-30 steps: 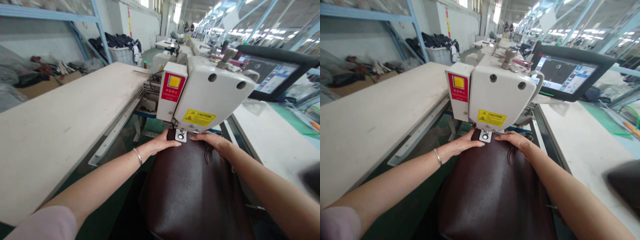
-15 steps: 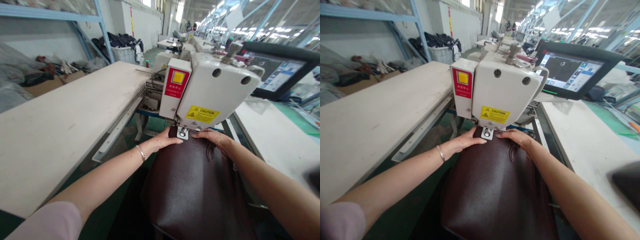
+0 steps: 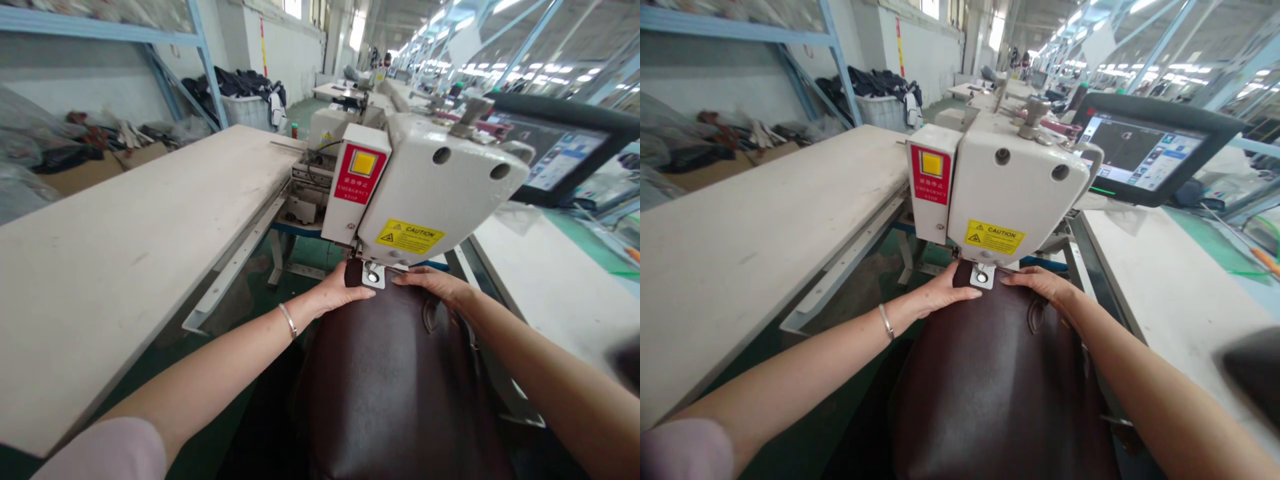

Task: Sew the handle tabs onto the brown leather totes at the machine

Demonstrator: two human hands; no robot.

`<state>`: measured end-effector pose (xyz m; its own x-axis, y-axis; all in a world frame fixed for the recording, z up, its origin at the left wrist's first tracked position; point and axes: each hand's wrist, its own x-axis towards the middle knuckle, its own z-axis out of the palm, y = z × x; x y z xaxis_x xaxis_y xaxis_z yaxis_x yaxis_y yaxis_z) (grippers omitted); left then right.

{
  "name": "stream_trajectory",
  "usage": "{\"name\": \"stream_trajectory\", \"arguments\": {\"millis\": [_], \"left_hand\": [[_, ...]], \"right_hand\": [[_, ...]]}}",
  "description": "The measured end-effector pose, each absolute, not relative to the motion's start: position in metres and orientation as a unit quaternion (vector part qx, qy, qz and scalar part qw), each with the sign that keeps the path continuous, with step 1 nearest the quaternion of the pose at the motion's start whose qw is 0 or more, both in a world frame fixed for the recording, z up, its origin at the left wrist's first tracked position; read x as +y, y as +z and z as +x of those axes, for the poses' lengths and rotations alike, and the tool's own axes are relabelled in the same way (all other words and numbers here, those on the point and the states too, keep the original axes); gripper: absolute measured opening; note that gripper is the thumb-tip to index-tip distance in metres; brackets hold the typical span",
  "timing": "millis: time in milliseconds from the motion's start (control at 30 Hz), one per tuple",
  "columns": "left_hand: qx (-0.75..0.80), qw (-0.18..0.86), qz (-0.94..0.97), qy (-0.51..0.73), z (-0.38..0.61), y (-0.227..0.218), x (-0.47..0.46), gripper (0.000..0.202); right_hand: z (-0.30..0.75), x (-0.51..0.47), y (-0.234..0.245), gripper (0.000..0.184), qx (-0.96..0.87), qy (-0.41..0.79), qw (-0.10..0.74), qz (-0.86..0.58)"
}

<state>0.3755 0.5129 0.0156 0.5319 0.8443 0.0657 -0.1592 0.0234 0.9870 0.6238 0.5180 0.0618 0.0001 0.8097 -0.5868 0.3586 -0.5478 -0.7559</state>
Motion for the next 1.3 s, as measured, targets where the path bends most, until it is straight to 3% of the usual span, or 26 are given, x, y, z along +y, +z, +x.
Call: {"name": "stream_trajectory", "arguments": {"millis": [300,533,700,1000,1167,1300], "left_hand": [[0.356,0.656,0.568,0.347,0.368,0.013,0.527,0.074],[0.367,0.705,0.515,0.322,0.355,0.017,0.504,0.070],[0.387,0.740,0.468,0.290,0.341,0.009,0.486,0.076],[0.393,0.777,0.427,0.244,0.330,0.010,0.468,0.064],[0.395,0.774,0.439,0.229,0.336,0.022,0.407,0.063],[0.465,0.696,0.490,0.243,0.359,0.032,0.339,0.049]], "right_hand": [[0.613,0.530,0.055,0.043,-0.483,0.569,0.249,-0.617],[0.619,0.527,0.048,0.057,-0.488,0.541,0.215,-0.650],[0.625,0.520,0.039,0.066,-0.555,0.457,0.194,-0.668],[0.619,0.509,0.034,0.054,-0.638,0.314,0.186,-0.678],[0.597,0.463,0.052,0.050,-0.627,0.287,0.193,-0.698],[0.575,0.410,0.055,0.053,-0.576,0.272,0.207,-0.742]]}}
